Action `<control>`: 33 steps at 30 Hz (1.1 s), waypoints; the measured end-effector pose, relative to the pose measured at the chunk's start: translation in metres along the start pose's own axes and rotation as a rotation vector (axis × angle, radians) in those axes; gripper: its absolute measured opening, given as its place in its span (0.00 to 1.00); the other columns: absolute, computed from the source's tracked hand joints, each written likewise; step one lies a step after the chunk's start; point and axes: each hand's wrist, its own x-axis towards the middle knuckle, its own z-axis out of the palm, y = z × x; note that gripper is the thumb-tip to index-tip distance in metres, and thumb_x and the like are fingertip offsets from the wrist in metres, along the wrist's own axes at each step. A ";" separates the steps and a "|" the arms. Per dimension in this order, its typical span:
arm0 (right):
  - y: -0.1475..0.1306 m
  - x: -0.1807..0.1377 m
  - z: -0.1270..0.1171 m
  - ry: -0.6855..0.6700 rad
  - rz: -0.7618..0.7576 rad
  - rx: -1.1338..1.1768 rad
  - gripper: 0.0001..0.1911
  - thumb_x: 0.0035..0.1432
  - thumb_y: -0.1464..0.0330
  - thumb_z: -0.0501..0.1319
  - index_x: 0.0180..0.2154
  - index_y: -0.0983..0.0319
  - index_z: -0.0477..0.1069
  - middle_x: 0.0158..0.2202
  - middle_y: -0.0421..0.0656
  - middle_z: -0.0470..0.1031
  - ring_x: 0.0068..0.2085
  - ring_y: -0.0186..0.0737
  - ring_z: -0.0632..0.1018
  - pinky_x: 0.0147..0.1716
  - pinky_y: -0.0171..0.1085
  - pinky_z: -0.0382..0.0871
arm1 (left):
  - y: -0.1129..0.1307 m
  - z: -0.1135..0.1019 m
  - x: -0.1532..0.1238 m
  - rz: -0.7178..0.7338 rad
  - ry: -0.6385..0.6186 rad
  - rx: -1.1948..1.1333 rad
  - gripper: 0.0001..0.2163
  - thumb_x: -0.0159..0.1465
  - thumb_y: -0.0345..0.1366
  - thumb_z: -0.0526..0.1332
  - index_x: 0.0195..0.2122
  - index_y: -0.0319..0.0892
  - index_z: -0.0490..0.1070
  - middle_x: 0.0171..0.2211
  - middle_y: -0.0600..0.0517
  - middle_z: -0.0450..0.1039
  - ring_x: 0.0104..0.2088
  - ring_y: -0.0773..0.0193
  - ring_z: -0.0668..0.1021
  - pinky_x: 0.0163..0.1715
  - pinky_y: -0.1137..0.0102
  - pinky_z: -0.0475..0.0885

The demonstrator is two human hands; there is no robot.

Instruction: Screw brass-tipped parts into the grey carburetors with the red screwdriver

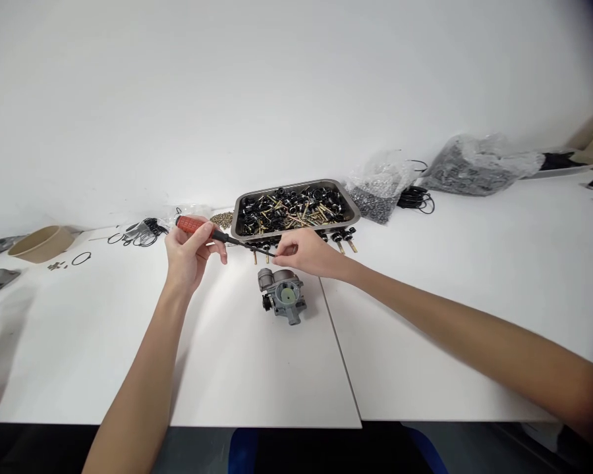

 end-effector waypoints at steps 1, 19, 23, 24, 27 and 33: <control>-0.001 0.000 0.000 -0.018 0.010 0.023 0.07 0.48 0.68 0.65 0.23 0.65 0.75 0.25 0.40 0.72 0.25 0.31 0.69 0.24 0.33 0.60 | 0.000 0.000 0.000 0.005 -0.004 0.002 0.09 0.56 0.36 0.66 0.31 0.38 0.68 0.28 0.52 0.73 0.17 0.66 0.74 0.12 0.68 0.71; -0.004 -0.001 -0.046 -0.769 -0.073 -0.089 0.52 0.41 0.55 0.73 0.65 0.52 0.54 0.66 0.42 0.56 0.65 0.51 0.59 0.59 0.39 0.59 | 0.002 -0.021 0.008 -0.127 0.171 -0.068 0.09 0.56 0.37 0.62 0.23 0.37 0.67 0.24 0.51 0.71 0.15 0.69 0.71 0.11 0.72 0.66; -0.009 -0.006 -0.028 -0.796 -0.159 0.002 0.53 0.42 0.59 0.73 0.66 0.52 0.51 0.68 0.42 0.51 0.66 0.48 0.57 0.61 0.37 0.55 | 0.002 -0.026 0.009 -0.213 0.235 -0.139 0.08 0.57 0.36 0.60 0.24 0.39 0.66 0.24 0.52 0.71 0.14 0.71 0.68 0.09 0.74 0.63; -0.009 -0.007 -0.023 -0.783 -0.192 0.034 0.51 0.42 0.60 0.73 0.65 0.52 0.53 0.68 0.42 0.51 0.66 0.47 0.58 0.61 0.36 0.55 | 0.002 -0.027 0.009 -0.223 0.238 -0.151 0.08 0.57 0.36 0.60 0.24 0.39 0.66 0.24 0.52 0.71 0.13 0.71 0.68 0.09 0.74 0.62; -0.009 -0.009 -0.013 -0.742 -0.242 0.083 0.41 0.44 0.63 0.72 0.60 0.51 0.62 0.64 0.42 0.57 0.62 0.44 0.62 0.60 0.36 0.57 | 0.001 -0.027 0.009 -0.238 0.234 -0.171 0.08 0.57 0.36 0.61 0.24 0.40 0.67 0.24 0.52 0.71 0.13 0.72 0.68 0.09 0.74 0.62; -0.011 -0.011 -0.010 -0.748 -0.185 0.035 0.30 0.43 0.62 0.73 0.50 0.51 0.71 0.55 0.42 0.61 0.53 0.43 0.69 0.55 0.39 0.63 | 0.002 -0.025 0.009 -0.248 0.185 -0.157 0.08 0.57 0.38 0.61 0.24 0.40 0.66 0.23 0.52 0.71 0.13 0.73 0.67 0.09 0.75 0.62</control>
